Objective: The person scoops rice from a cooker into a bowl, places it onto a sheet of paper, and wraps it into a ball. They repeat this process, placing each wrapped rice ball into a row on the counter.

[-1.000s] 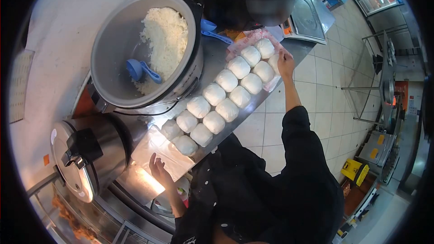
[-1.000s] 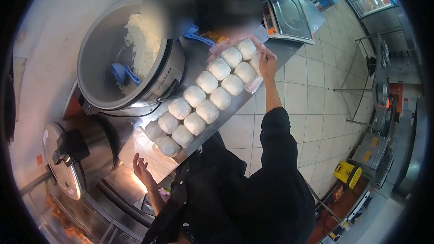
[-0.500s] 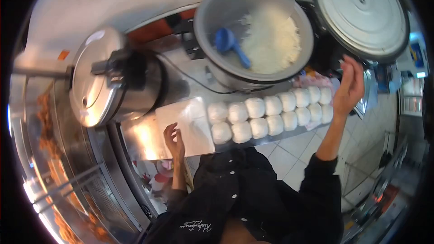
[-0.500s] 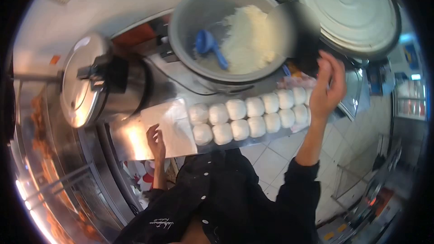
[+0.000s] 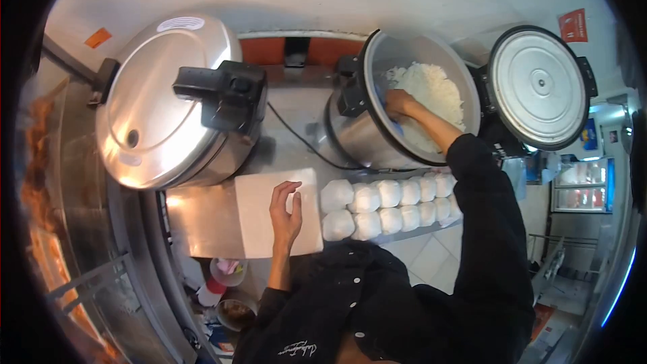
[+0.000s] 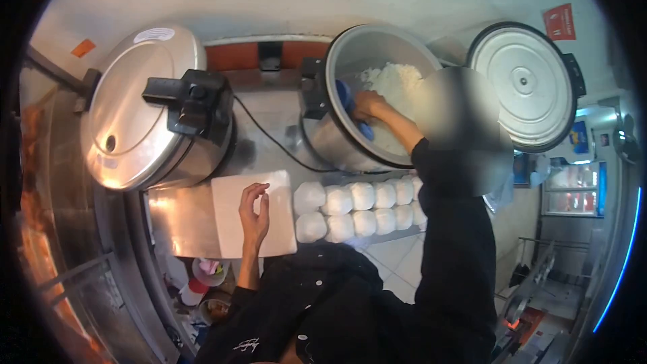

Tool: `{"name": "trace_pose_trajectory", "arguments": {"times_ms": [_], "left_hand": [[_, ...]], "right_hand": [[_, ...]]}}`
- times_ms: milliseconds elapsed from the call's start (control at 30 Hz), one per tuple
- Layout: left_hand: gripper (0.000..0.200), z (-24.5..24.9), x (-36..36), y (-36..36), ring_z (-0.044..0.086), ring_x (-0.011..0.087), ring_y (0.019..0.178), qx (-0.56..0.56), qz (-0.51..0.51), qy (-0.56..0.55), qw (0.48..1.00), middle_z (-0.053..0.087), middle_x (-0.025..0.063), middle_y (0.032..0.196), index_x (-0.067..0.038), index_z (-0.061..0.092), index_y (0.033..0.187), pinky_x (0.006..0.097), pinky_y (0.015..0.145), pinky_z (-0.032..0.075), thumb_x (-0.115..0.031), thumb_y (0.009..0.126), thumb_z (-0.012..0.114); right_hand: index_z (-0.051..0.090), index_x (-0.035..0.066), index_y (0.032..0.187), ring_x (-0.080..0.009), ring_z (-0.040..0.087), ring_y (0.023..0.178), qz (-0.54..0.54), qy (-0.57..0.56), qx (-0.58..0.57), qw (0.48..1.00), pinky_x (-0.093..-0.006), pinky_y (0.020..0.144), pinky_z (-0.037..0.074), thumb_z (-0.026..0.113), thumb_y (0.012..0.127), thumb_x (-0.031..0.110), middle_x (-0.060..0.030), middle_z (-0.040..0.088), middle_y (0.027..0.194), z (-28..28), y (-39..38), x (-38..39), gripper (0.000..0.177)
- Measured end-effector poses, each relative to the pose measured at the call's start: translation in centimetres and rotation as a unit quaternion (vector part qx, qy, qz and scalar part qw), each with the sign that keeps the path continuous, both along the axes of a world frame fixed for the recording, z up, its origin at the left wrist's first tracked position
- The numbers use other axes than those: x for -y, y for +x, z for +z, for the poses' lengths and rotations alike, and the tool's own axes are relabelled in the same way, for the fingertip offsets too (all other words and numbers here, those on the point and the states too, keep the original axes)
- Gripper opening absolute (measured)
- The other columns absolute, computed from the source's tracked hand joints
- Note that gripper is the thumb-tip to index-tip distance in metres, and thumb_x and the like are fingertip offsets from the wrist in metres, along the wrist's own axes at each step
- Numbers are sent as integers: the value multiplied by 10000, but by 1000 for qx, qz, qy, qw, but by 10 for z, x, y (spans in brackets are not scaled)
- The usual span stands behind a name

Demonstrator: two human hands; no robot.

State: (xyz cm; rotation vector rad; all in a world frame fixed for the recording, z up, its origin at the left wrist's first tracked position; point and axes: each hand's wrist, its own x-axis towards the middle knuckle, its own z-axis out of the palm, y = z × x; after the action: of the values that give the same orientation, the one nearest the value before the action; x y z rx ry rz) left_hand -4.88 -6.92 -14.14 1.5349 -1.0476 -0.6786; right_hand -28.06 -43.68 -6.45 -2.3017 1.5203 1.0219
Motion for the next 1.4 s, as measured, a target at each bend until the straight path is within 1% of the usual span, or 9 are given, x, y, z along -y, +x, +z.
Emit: {"name": "trace_pose_trajectory", "arguments": {"times_ms": [167, 200, 333, 400, 600, 933, 1000, 1100, 1400], "left_hand": [[228, 16, 33, -7, 649, 345, 1130, -40, -82, -19, 996, 675, 177, 1177, -22, 716, 1161, 399, 998, 496, -50, 945, 650], [283, 23, 40, -8, 639, 361, 1181, -40, -119, -10, 992, 669, 191, 1249, -24, 701, 1218, 401, 1033, 482, -69, 942, 659], [458, 52, 75, -25, 562, 390, 1338, -66, -215, -32, 974, 576, 226, 1442, -30, 599, 1402, 407, 1102, 444, -102, 955, 669], [735, 67, 91, -38, 341, 381, 1525, -69, -274, -24, 959, 358, 253, 1631, -17, 328, 1599, 409, 1206, 318, -144, 963, 675], [1057, 89, 113, -70, 129, 397, 1576, -47, -354, -34, 933, 38, 327, 1686, 17, -16, 1634, 412, 1236, 254, -234, 935, 735], [1128, 86, 116, -80, 78, 399, 1574, -65, -352, -14, 934, -21, 366, 1665, 49, -40, 1618, 428, 1246, 217, -296, 909, 766], [1155, 81, 116, -80, 135, 488, 1539, -23, -348, -38, 936, -50, 440, 1618, 26, -57, 1624, 445, 1215, 292, -333, 910, 777], [1119, 87, 115, -81, 68, 396, 1576, -73, -345, -18, 936, 5, 374, 1662, 66, -14, 1615, 418, 1248, 201, -307, 909, 770], [1113, 86, 115, -82, 71, 392, 1576, -61, -342, -18, 938, 0, 370, 1663, 58, -18, 1618, 418, 1250, 196, -317, 919, 763]], "right_hand": [[620, -20, 1273, -495, 674, 1056, -59, -129, 141, 980, -558, 903, 536, 643, 895, 175, -286, 707, 1117, 33, -35, 2, 426], [569, -50, 1254, -509, 675, 956, -9, -152, 160, 975, -571, 837, 526, 626, 956, 178, -301, 701, 911, 56, -45, -3, 380], [682, 33, 1177, -347, 749, 933, 38, -274, -94, 956, -477, 770, 598, 582, 943, 111, -193, 733, 1037, 168, -45, -39, 267], [719, 49, 1129, -319, 757, 898, 50, -293, -135, 945, -450, 739, 602, 592, 940, 123, -173, 726, 1040, 170, -69, -44, 239], [773, 32, 974, -292, 768, 859, 47, -258, -187, 947, -419, 718, 616, 634, 908, 108, -166, 681, 1156, 156, -99, -69, 172], [690, -49, 1004, -399, 749, 914, -2, -208, -65, 976, -483, 790, 607, 603, 888, 52, -242, 737, 1008, 155, -112, -70, 177], [681, -46, 1011, -406, 746, 910, -7, -209, -47, 977, -487, 795, 602, 609, 881, 41, -246, 740, 985, 154, -108, -70, 172], [677, -53, 1031, -405, 743, 910, 9, -179, -15, 984, -482, 798, 595, 623, 865, 17, -242, 742, 969, 154, -100, -68, 188], [672, -34, 1072, -408, 733, 923, 51, -126, -8, 991, -484, 786, 584, 631, 851, 0, -217, 742, 931, 154, -97, -64, 227]]}}
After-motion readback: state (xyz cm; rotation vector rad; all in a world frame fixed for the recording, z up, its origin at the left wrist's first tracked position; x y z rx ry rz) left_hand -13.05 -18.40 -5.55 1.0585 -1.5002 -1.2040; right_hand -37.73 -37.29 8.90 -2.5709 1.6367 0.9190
